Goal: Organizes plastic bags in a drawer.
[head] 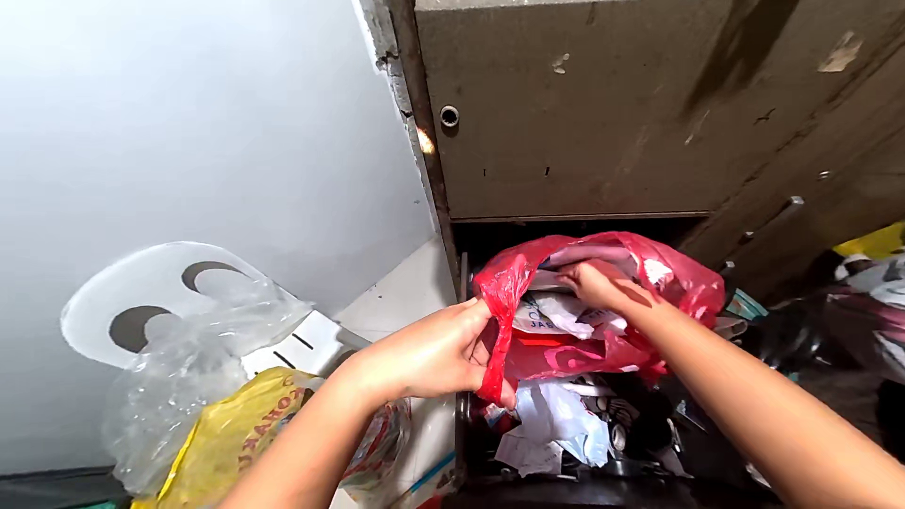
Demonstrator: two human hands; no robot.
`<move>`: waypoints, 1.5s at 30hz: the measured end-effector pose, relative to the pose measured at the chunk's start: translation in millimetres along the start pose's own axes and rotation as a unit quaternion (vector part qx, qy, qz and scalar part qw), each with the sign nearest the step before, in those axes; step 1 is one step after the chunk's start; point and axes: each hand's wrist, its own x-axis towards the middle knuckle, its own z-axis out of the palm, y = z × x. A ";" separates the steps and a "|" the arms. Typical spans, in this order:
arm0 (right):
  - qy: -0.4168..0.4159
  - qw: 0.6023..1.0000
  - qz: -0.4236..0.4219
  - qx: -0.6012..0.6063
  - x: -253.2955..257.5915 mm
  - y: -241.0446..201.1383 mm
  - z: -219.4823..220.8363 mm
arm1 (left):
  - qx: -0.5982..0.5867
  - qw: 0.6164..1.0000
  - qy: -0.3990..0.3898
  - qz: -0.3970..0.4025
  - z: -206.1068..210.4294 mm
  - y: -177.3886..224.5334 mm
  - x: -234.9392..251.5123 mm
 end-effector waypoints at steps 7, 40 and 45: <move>0.028 0.997 0.049 -0.050 -16.4 -8.3 -44.4 | -0.003 1.000 0.011 -0.001 -0.3 3.7 8.0; 0.314 0.712 -0.132 0.614 -70.5 29.6 -16.8 | 0.008 1.000 0.014 0.024 2.3 -12.7 20.2; 0.379 0.848 -0.043 0.368 -79.6 16.7 -32.2 | 0.006 0.999 0.040 -0.022 7.7 -8.1 15.5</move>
